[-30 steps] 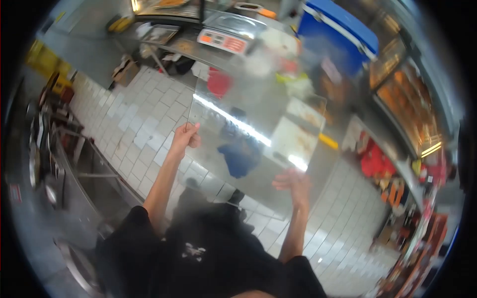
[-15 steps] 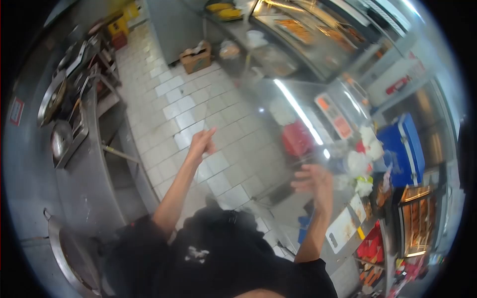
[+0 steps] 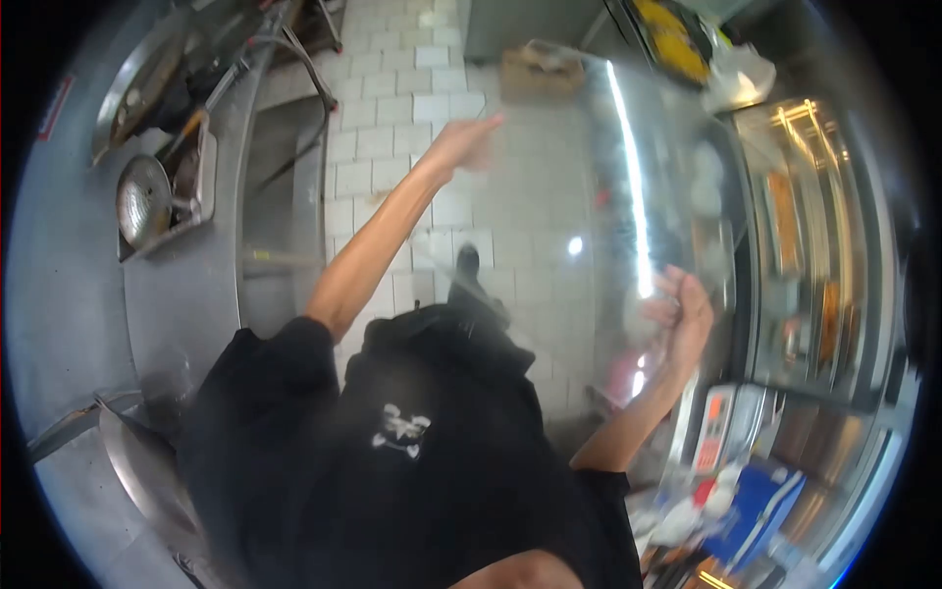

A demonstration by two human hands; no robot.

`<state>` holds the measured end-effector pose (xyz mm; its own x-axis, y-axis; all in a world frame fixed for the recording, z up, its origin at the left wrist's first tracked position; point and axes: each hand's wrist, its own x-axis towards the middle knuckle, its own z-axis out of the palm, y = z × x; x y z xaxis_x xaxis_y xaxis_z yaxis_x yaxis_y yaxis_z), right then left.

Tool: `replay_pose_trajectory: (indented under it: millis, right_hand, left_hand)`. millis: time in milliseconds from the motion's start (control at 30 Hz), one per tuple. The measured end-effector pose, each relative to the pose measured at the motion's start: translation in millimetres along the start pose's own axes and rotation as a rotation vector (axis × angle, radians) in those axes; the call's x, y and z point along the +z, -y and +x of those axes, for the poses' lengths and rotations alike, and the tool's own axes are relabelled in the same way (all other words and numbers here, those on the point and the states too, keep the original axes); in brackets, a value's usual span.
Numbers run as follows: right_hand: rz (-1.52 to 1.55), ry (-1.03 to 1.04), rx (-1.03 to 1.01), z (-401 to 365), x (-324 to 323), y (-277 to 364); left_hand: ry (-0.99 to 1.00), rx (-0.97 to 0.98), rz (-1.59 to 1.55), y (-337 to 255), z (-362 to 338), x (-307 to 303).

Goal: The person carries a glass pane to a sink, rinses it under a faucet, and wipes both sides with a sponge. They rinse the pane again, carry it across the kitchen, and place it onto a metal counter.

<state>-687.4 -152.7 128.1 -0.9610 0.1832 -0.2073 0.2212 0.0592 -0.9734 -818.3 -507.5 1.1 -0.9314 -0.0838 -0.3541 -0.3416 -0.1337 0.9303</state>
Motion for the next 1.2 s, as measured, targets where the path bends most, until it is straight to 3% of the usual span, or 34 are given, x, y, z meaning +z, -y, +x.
replay_pose_trajectory:
  millis: [33, 100, 167, 300, 367, 500, 667, 900, 1200]
  right_hand:
    - [0.023, 0.064, -0.02, 39, 23, 10]
    - [0.041, 0.183, -0.019, 109, 77, 32]
    - [0.043, 0.321, -0.057, 180, 141, 71]
    - [0.027, 0.634, -0.085, 288, 273, 126]
    - [0.018, 0.775, -0.116, 345, 339, 145]
    - [-0.017, 0.9, -0.161, 419, 484, 205]
    - [-0.1, 0.918, -0.203, 500, 621, 284]
    - [-0.23, 0.69, -0.422, 626, 774, 349]
    - [-0.233, 0.651, -0.535, 856, 987, 433]
  left_hand:
    - [-0.09, -0.028, 0.005, -19, 9, -17]
    - [-0.074, -0.009, -0.088, -16, 80, -83]
    - [-0.324, -0.064, -0.132, -60, 100, -116]
    - [-0.438, 0.016, -0.159, -76, 183, -209]
    - [-0.546, -0.046, -0.14, -92, 231, -245]
    - [-0.516, -0.058, -0.332, -107, 370, -337]
    - [-0.365, -0.013, -0.538, -173, 523, -397]
    - [-0.14, 0.053, -0.594, -285, 736, -459]
    - [-0.22, 0.135, -0.571, -437, 1027, -589]
